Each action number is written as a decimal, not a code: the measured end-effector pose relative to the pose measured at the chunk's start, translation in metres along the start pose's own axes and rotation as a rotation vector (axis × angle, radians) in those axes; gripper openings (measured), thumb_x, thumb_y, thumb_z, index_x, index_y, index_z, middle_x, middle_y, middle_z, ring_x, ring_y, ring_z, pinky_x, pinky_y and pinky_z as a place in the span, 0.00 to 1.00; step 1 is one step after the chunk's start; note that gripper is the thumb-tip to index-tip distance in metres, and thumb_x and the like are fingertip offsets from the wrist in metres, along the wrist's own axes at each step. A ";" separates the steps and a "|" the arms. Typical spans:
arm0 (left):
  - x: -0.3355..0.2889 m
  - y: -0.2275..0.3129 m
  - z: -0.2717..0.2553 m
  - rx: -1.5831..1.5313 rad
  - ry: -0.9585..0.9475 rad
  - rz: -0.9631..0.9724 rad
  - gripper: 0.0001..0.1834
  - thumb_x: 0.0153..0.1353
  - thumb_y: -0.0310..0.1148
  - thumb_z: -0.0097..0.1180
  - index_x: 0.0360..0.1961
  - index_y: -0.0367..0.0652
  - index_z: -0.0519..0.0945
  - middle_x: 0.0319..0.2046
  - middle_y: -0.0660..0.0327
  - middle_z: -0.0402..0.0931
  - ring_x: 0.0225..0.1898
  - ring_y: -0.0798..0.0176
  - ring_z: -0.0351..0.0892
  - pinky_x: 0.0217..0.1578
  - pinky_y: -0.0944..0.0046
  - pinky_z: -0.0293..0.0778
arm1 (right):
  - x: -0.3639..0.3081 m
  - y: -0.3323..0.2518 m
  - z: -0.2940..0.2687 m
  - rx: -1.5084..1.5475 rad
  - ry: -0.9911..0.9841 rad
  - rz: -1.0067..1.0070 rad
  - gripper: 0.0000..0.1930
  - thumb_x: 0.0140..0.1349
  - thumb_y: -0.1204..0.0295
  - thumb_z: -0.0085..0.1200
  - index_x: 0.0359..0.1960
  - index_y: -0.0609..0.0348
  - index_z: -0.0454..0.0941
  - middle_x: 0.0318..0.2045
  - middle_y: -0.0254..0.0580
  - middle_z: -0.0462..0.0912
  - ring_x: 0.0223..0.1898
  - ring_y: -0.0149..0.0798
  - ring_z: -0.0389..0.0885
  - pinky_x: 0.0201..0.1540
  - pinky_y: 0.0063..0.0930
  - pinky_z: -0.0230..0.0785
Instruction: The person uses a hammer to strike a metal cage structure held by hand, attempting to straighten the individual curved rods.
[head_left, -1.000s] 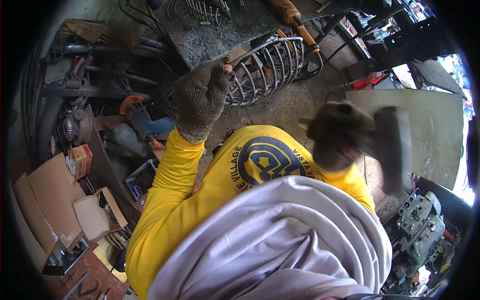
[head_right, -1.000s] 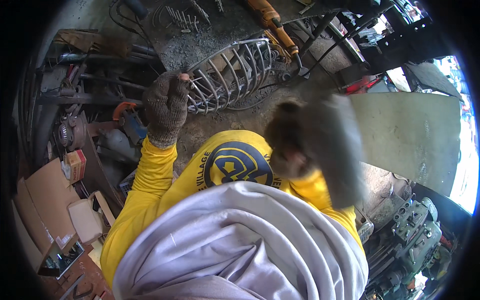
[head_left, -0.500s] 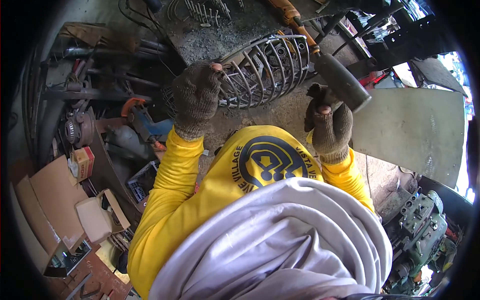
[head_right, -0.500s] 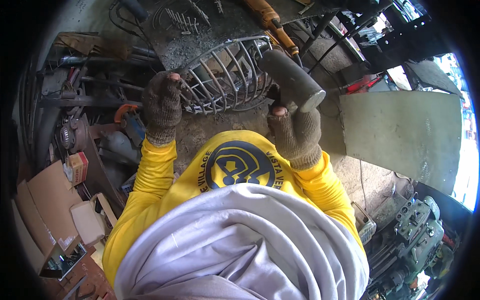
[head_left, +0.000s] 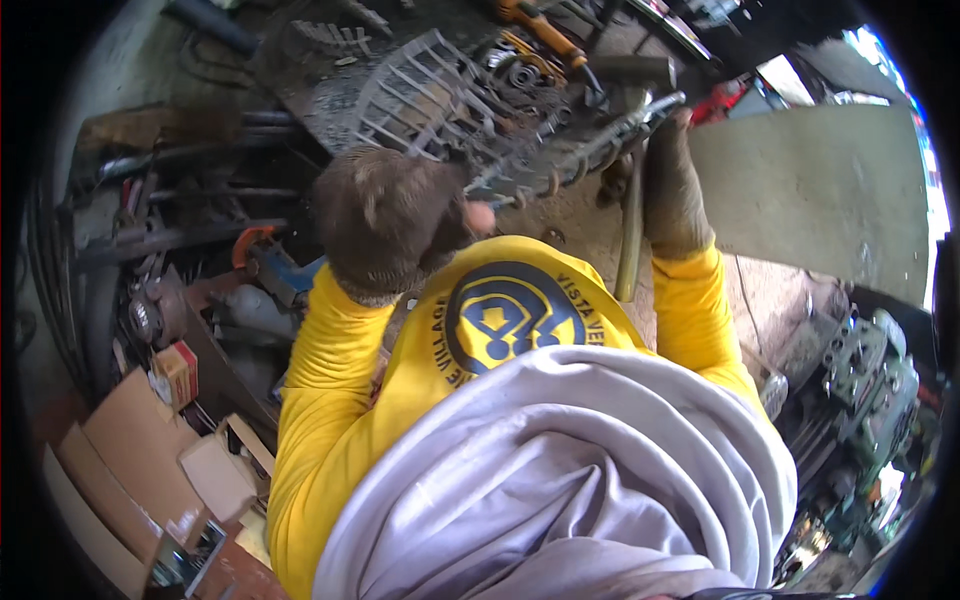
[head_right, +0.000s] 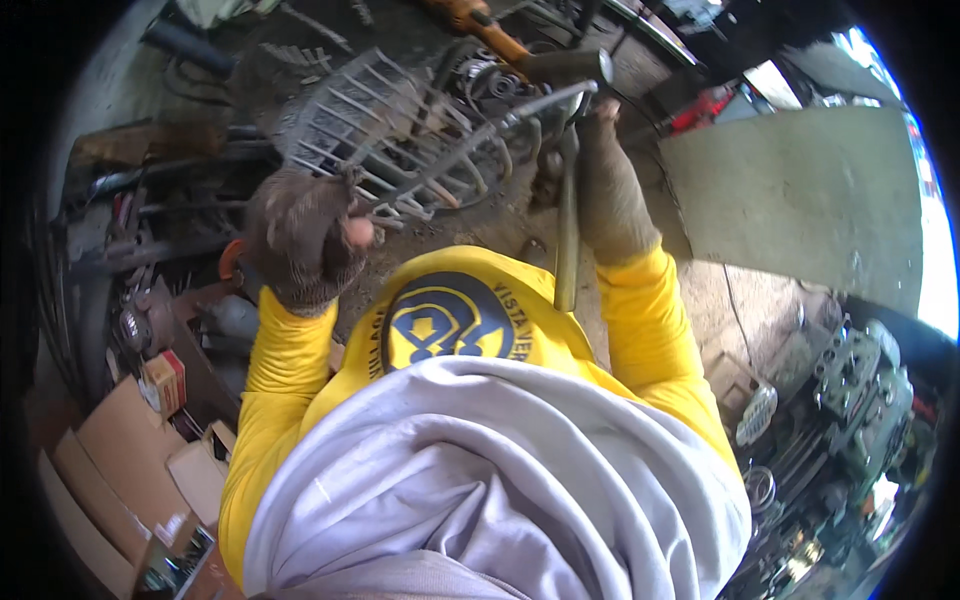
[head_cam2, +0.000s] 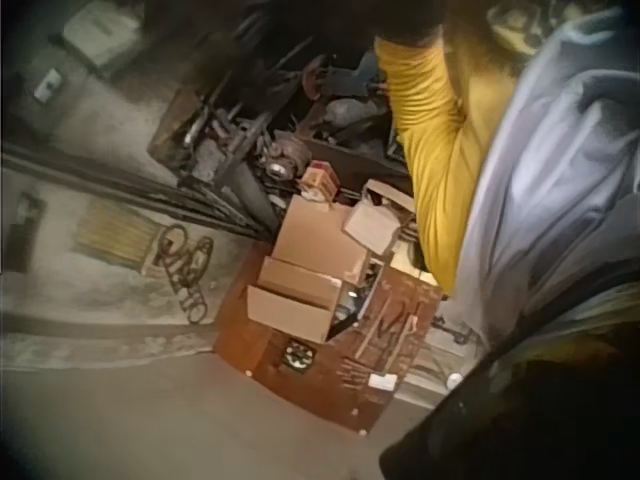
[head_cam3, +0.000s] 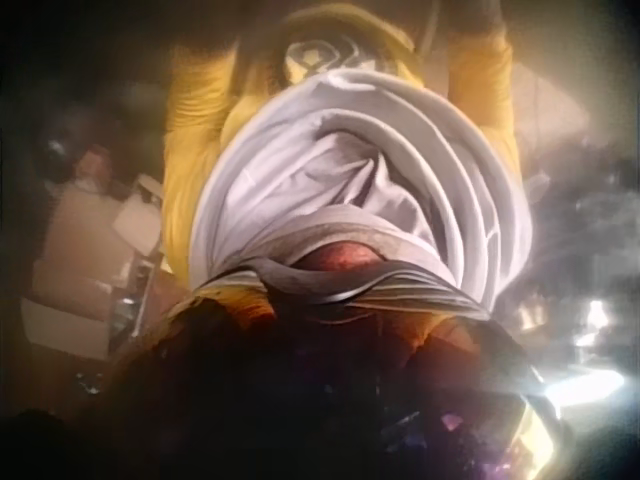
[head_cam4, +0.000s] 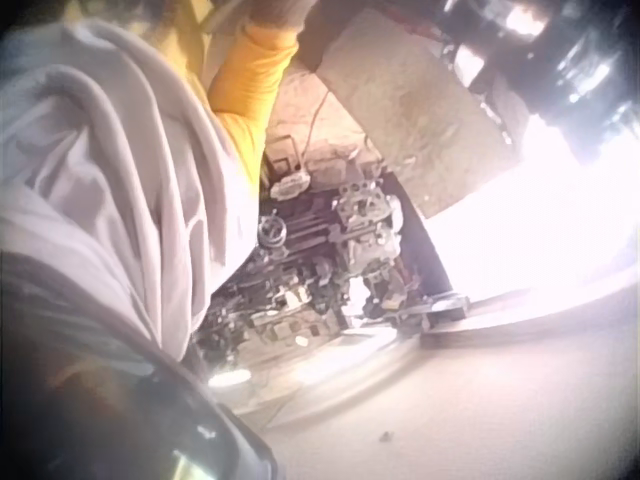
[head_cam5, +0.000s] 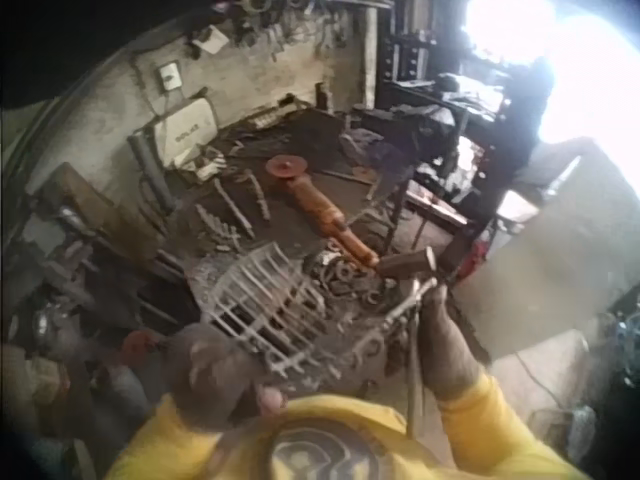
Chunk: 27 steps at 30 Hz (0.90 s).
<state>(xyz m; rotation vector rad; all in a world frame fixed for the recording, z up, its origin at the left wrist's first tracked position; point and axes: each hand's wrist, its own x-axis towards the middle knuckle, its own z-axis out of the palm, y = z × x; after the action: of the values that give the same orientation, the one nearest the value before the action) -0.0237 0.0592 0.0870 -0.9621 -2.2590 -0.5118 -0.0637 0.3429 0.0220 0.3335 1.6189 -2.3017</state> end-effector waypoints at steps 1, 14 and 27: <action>0.011 0.003 -0.005 0.021 -0.129 0.031 0.23 0.57 0.56 0.61 0.30 0.44 0.83 0.25 0.59 0.80 0.26 0.54 0.81 0.29 0.56 0.75 | 0.001 -0.004 -0.003 0.084 -0.003 0.024 0.17 0.67 0.58 0.53 0.46 0.61 0.73 0.26 0.37 0.76 0.25 0.31 0.77 0.25 0.24 0.73; -0.020 -0.033 0.049 -2.101 0.565 -1.206 0.24 0.60 0.44 0.60 0.53 0.42 0.74 0.50 0.52 0.76 0.47 0.47 0.80 0.53 0.46 0.76 | 0.020 0.009 0.000 -0.208 -0.096 -0.575 0.11 0.61 0.69 0.59 0.40 0.65 0.79 0.35 0.44 0.81 0.39 0.32 0.79 0.41 0.29 0.74; -0.054 -0.044 0.054 0.099 0.340 -0.613 0.18 0.50 0.25 0.64 0.44 0.46 0.80 0.53 0.47 0.75 0.53 0.45 0.75 0.53 0.55 0.74 | -0.037 0.033 0.049 -0.831 -0.094 -0.525 0.18 0.62 0.58 0.57 0.45 0.59 0.73 0.27 0.50 0.82 0.31 0.55 0.83 0.34 0.43 0.73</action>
<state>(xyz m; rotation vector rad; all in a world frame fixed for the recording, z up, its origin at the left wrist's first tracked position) -0.0483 0.0329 0.0068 -0.0950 -2.2061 -0.7475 -0.0175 0.2906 0.0230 -0.4298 2.6307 -1.6457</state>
